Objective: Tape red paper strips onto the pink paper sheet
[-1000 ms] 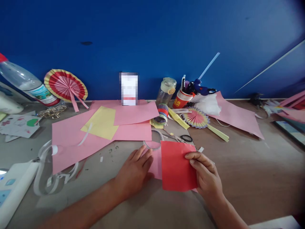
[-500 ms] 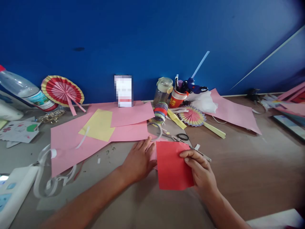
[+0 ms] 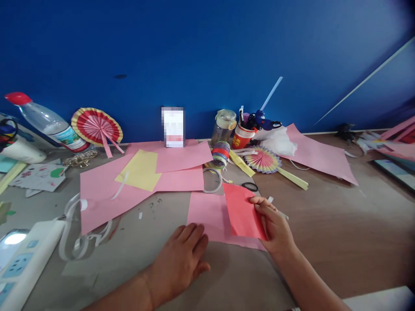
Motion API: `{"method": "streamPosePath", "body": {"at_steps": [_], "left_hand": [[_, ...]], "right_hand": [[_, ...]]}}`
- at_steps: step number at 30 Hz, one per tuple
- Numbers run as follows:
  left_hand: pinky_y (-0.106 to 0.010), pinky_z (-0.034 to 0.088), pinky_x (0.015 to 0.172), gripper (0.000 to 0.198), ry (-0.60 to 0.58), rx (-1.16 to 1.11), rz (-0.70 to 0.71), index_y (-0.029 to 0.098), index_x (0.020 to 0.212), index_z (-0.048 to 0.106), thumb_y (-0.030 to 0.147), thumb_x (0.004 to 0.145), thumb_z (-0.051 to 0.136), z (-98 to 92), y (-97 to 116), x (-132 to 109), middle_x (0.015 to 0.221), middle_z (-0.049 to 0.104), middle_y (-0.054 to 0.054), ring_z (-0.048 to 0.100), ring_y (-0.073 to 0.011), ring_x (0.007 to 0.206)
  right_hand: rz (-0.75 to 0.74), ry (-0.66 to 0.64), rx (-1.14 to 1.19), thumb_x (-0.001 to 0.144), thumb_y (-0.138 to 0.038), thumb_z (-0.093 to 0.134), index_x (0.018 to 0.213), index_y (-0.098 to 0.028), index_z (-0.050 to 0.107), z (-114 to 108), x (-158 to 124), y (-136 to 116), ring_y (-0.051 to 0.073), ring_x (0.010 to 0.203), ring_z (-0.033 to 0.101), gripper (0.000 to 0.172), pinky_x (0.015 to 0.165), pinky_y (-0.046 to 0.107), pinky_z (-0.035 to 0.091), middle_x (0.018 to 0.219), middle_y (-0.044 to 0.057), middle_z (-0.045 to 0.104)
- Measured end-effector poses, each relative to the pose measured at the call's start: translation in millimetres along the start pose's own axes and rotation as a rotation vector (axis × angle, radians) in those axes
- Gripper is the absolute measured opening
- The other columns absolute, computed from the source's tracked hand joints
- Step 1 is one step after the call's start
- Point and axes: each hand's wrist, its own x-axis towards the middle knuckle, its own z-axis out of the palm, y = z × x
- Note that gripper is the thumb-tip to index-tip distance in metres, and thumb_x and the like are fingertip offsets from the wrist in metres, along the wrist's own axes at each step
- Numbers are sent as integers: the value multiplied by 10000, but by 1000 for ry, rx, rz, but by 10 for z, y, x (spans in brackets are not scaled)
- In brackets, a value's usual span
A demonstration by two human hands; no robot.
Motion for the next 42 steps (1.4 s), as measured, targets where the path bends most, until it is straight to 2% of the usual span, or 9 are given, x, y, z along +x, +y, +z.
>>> {"method": "streamPosePath", "body": {"at_steps": [3, 5, 9, 12, 17, 24, 30, 35, 42], "left_hand": [[-385, 438, 885, 459, -50, -37, -27, 144, 1166, 577, 487, 864, 526, -41, 146, -36, 1205, 587, -110, 527, -244, 1037], [-370, 443, 863, 478, -70, -48, -38, 146, 1180, 568, 498, 860, 530, -43, 230, -42, 1190, 594, -103, 534, -232, 996], [-331, 453, 808, 486, -67, -73, -17, 173, 1154, 581, 539, 835, 546, 41, 353, -72, 1136, 611, -80, 545, -205, 918], [-316, 455, 797, 481, 42, -63, 20, 179, 1108, 605, 559, 816, 561, 105, 380, -109, 1059, 631, -67, 546, -197, 912], [-365, 345, 1038, 499, 304, 28, 61, 184, 1218, 557, 487, 822, 588, 55, 251, -65, 1242, 581, -53, 408, -246, 1249], [-319, 456, 927, 316, 237, -49, 84, 227, 1188, 581, 261, 878, 529, 121, 50, 11, 1171, 626, -23, 523, -193, 1119], [-265, 490, 827, 244, 380, -227, 19, 209, 1054, 647, 186, 899, 460, 229, 39, -14, 929, 670, -25, 583, -153, 882], [-343, 364, 1032, 245, 421, -126, 33, 242, 1081, 642, 271, 914, 465, 255, 8, -46, 1117, 649, 21, 509, -198, 1133], [-309, 391, 995, 251, 387, -61, 84, 226, 1098, 636, 250, 916, 464, 241, -34, -77, 1136, 639, 4, 528, -189, 1111]], "right_hand": [[276, 37, 201, 535, -261, 758, 682, -213, 681, 38, -59, -12, 116, 530, 540, 172, 492, 219, 419, 673, -13, 643], [303, 22, 191, 522, -262, 774, 670, -208, 689, 62, -109, -15, 106, 539, 510, 179, 492, 207, 390, 680, -12, 636], [228, -50, 27, 578, -303, 749, 664, -206, 698, 98, -197, -8, 129, 618, 499, 138, 549, 222, 384, 704, 2, 630], [172, -69, -97, 607, -324, 717, 668, -206, 697, 96, -216, 24, 139, 636, 489, 134, 565, 234, 378, 714, 7, 622], [115, -137, -249, 647, -332, 676, 691, -212, 702, 64, -186, 67, 163, 676, 525, 130, 608, 257, 401, 745, 21, 662], [26, -212, -447, 721, -280, 591, 713, -230, 701, 181, -163, -17, 178, 773, 611, 121, 696, 259, 450, 804, 15, 710], [-75, -229, -611, 762, -242, 521, 734, -236, 705, 315, -180, 71, 171, 736, 642, 186, 669, 240, 489, 776, 7, 718], [-171, -237, -712, 790, -234, 509, 735, -236, 701, 290, -198, 132, 160, 641, 637, 199, 565, 216, 494, 717, 1, 707], [-281, -292, -798, 801, -162, 489, 737, -238, 680, 270, -270, 86, 144, 622, 636, 215, 546, 193, 491, 705, -11, 699]]}}
